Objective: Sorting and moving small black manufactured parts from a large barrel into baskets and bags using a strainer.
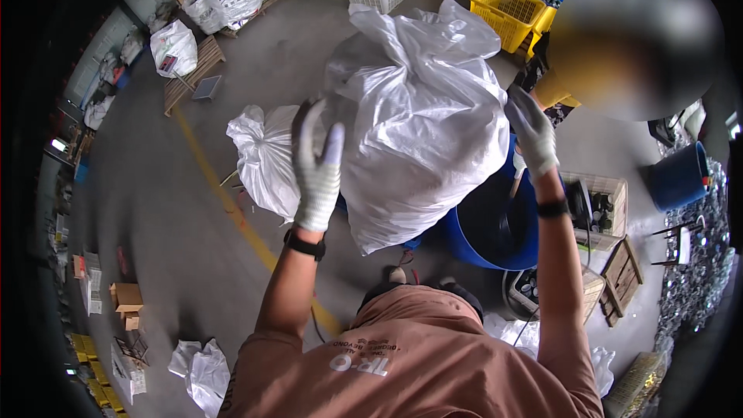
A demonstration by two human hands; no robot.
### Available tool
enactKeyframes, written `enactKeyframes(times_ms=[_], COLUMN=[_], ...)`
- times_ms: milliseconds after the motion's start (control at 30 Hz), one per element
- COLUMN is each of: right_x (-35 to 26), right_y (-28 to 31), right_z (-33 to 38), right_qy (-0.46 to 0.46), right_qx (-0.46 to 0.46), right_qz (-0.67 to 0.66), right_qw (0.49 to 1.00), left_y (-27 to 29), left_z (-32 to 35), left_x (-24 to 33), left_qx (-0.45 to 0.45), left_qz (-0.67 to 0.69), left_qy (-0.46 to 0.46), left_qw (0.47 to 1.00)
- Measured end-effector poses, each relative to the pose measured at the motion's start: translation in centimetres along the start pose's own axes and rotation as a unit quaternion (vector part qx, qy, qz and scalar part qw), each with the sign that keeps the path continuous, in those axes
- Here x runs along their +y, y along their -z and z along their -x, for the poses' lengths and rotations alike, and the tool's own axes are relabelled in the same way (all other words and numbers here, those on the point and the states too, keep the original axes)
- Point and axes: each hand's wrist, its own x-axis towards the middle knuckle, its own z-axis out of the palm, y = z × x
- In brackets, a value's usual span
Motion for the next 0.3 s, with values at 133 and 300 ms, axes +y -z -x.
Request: enactKeyframes(times_ms=[133, 300], right_x=[0.1, -3.4], right_y=[-6.5, -5.5], right_z=[-6.3, -4.5], right_qy=[0.058, -0.063], right_qx=[-0.065, -0.287], right_qz=[0.291, 0.116], right_qw=[0.953, 0.949], left_y=[-5.1, -4.7], left_z=[-4.1, -3.6], left_x=[-1.6, -10.1], left_qx=[-0.111, -0.224], left_qz=[0.036, -0.068], left_qy=[0.029, -0.040], left_qw=[0.993, 0.971])
